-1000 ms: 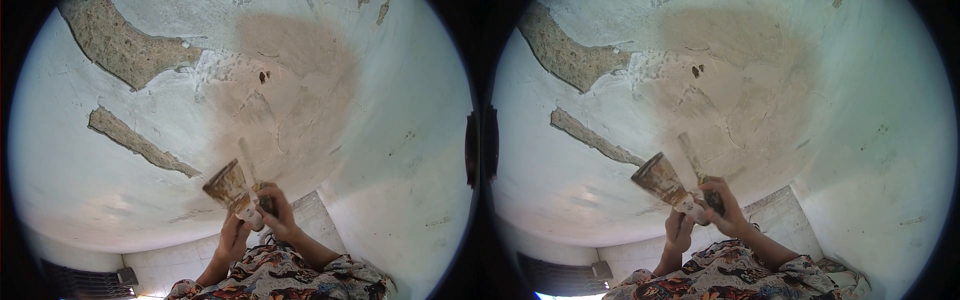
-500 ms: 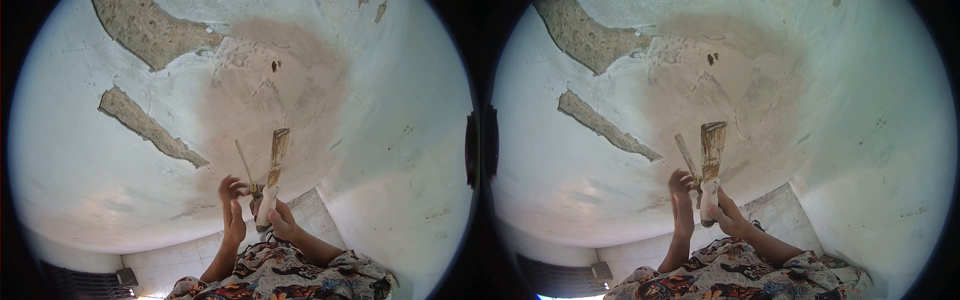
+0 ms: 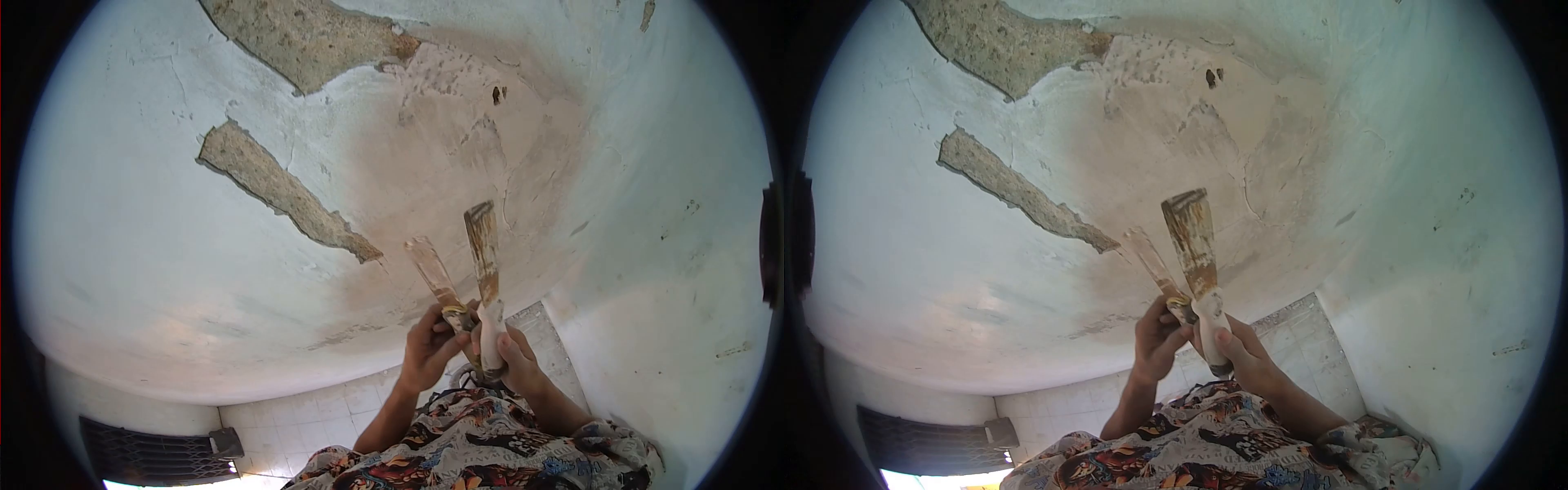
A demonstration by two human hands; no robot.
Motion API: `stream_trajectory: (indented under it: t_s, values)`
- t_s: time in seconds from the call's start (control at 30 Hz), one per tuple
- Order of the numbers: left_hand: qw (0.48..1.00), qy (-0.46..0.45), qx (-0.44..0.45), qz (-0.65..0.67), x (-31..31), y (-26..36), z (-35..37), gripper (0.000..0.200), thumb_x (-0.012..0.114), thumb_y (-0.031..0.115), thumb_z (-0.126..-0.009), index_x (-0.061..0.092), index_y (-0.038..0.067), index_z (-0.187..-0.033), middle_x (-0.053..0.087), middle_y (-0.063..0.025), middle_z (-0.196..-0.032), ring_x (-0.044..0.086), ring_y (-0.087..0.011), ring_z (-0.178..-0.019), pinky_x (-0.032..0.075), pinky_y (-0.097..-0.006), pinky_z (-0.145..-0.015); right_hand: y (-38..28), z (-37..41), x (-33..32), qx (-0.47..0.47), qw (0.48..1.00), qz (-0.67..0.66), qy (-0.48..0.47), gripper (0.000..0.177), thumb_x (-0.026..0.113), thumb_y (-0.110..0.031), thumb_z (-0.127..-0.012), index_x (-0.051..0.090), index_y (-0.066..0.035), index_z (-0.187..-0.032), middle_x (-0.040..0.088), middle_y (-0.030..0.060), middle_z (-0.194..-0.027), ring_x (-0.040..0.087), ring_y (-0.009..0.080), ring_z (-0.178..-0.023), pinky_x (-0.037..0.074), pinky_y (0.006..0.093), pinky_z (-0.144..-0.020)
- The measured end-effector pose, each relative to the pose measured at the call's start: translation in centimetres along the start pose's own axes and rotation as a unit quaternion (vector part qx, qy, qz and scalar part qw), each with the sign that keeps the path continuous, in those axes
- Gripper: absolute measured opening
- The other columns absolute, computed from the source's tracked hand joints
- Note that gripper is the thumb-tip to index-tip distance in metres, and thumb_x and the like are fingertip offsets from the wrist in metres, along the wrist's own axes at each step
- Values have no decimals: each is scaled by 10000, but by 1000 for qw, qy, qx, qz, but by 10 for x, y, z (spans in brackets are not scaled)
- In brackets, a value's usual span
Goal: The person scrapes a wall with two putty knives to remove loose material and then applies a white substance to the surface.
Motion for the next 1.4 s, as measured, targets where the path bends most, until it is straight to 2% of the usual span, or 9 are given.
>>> stream_trajectory:
  t_s: [0.17,0.2,0.33,0.47,0.63,0.73,0.8,1.2,1.4]
  values:
    - [986,92,139,-18,-10,15,-11,267,596,106,-910,493,-50,-1100,608,-106,-943,645,-212,-811,524,-329,-764,-35,11,1,-84,980,171,64,438,399,-319,-992,533,66,-1153,550,94,-1004,499,133,-888,422,250,-726]
    - [987,89,128,-45,-18,13,-13,279,579,168,-932,459,-43,-1071,588,-115,-885,655,-238,-686,548,-343,-614,-32,16,-8,-75,982,163,66,427,411,-313,-988,539,64,-1142,561,88,-975,507,125,-856,423,245,-712]
    - [989,75,124,28,-19,13,-18,205,477,96,-975,335,26,-1104,537,-101,-797,574,-162,-546,444,-251,-444,-37,22,-12,-16,989,132,70,372,469,-275,-975,533,57,-1130,569,35,-782,492,68,-618,398,202,-557]
    - [991,96,93,-15,-13,13,-21,125,456,55,-972,370,21,-1056,520,-79,-751,494,-99,-519,400,-231,-447,-41,17,5,-9,985,125,119,374,484,-337,-978,519,30,-1038,529,22,-632,427,56,-423,308,195,-392]
    - [979,138,85,-125,-17,9,-21,99,475,45,-960,452,-14,-1037,503,-48,-691,476,-94,-514,374,-234,-457,-20,12,8,35,994,50,94,366,481,-341,-980,529,19,-1033,489,-5,-564,399,47,-396,282,200,-374]
    - [964,150,110,-191,-24,9,-18,170,498,39,-945,484,-50,-1089,509,-49,-659,474,-105,-500,367,-258,-460,-18,9,10,46,994,67,77,266,481,-226,-988,530,32,-950,478,-12,-556,402,38,-431,306,216,-394]
    - [923,143,147,-326,-23,14,-15,199,522,23,-915,483,-59,-1092,537,-98,-657,486,-162,-484,383,-303,-468,-18,6,12,60,992,84,75,282,497,-245,-985,534,24,-908,475,-15,-547,408,41,-431,310,216,-395]
    - [884,149,199,-396,-25,11,-13,230,579,14,-894,500,-68,-1094,621,-175,-748,606,-256,-585,457,-338,-534,-21,4,6,66,997,24,44,342,490,-317,-986,538,-2,-861,477,-15,-543,386,33,-410,294,208,-364]
    - [880,144,148,-428,-29,6,-11,244,592,21,-891,511,-64,-1104,633,-200,-792,634,-272,-635,482,-350,-567,-23,-1,1,47,998,-5,37,323,488,-302,-983,547,-7,-866,466,-17,-530,364,34,-393,282,208,-360]
Point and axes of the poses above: each hand's wrist, its own z-axis away from the middle knuckle, its own x-axis out of the palm, y = z × x, the point moved 5 cm from there along -z, towards the middle knuckle
